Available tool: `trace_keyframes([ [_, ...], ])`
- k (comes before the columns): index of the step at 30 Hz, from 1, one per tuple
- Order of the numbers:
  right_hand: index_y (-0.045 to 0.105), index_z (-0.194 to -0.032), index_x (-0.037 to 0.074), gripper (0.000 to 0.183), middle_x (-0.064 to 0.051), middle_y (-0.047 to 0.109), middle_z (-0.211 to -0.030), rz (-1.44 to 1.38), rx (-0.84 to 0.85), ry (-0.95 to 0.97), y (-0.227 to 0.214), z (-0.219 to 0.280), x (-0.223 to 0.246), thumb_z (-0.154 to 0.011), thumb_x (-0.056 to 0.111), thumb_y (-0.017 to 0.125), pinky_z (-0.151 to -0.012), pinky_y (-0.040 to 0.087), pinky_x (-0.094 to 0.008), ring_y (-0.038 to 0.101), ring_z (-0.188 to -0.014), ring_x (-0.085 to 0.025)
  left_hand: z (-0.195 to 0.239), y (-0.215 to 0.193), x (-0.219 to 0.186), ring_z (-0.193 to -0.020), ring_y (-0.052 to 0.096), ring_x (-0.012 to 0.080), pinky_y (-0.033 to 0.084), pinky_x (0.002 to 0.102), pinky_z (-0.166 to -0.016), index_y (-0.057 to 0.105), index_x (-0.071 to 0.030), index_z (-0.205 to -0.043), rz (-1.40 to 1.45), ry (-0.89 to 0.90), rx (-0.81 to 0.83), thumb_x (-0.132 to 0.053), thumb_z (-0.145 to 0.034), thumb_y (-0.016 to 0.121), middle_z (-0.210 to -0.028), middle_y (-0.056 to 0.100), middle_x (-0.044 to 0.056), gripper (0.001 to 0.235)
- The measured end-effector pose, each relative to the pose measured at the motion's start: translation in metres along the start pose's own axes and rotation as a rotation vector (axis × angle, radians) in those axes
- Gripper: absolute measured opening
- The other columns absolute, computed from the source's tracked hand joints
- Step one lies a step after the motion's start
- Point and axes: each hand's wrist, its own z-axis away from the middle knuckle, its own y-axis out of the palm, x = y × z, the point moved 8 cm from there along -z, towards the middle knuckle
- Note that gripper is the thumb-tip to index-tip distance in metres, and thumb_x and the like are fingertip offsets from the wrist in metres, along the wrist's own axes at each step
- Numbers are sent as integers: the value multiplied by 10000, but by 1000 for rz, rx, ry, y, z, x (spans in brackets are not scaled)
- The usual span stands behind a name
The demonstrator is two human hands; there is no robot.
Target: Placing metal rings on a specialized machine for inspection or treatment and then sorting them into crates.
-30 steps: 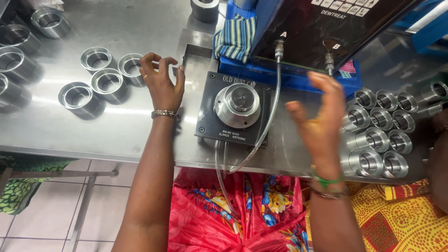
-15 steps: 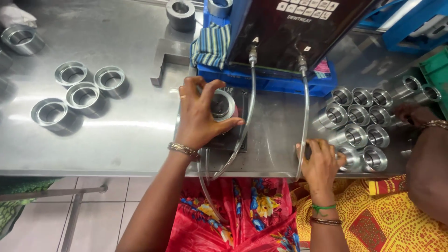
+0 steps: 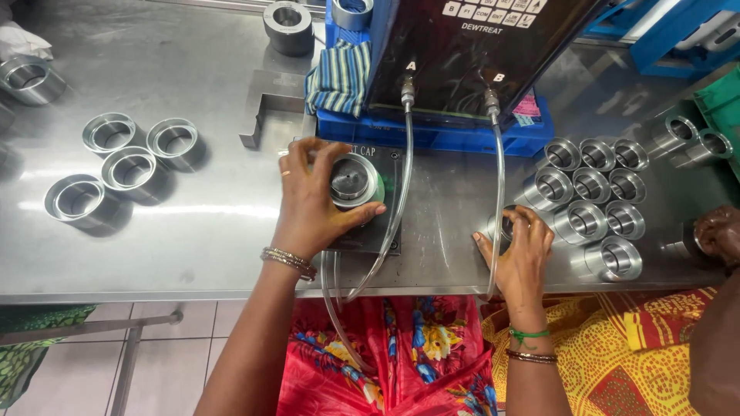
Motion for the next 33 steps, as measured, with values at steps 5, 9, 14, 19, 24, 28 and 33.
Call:
trace_keyframes([
  [5,666,-1203,109,543,-102,508,-1411,6,-1,27,-3,1,-1,-765,359,867,-1103,425,-517,410,-1334,-358,-4,-4,2,-1153,550,334,463,502,-982,607,-125,-1225,-39,-39,-24,-482,-578,952,-1197,565,90,816],
  [9,672,-1181,106,498,-120,492,-1412,53,-15,58,-4,2,-2,-773,318,865,-1119,394,-522,372,-1357,-372,-10,-9,-3,-1100,602,288,501,451,-935,609,-115,-1113,0,-17,-37,-438,-629,934,-1126,612,56,666],
  [14,673,-1178,96,482,-151,483,-1421,12,-49,34,-7,4,-1,-783,294,864,-1131,385,-522,367,-1364,-393,-27,-34,-9,-1091,617,271,491,436,-921,614,-118,-1048,14,48,-110,-465,-659,958,-1118,617,57,625],
  [19,676,-1183,91,470,-149,498,-1419,1,-73,12,-9,5,0,-799,284,865,-1121,388,-529,383,-1359,-392,-25,-60,50,-1114,605,261,477,429,-947,632,-115,-1016,-2,80,-259,-488,-701,985,-1138,624,52,602],
  [24,676,-1191,80,484,-156,502,-1425,31,-53,10,-6,4,0,-809,313,863,-1107,386,-537,388,-1352,-405,5,-50,150,-1047,570,281,449,464,-929,640,-124,-858,-299,-182,-277,-476,-652,990,-1104,617,65,538],
  [28,680,-1193,83,475,-157,508,-1429,35,-50,5,-3,5,-2,-819,317,857,-1108,382,-540,391,-1350,-407,19,-23,171,-1079,560,323,452,481,-859,659,-140,-793,-318,-314,-156,-449,-589,977,-1107,625,67,489],
  [33,669,-1210,63,489,-169,509,-1425,43,-67,-36,-2,5,-3,-843,327,855,-1135,381,-528,394,-1355,-400,20,-11,166,-1127,546,389,514,486,-917,708,-144,-975,-289,-271,-154,-255,-597,969,-1293,538,124,472],
])
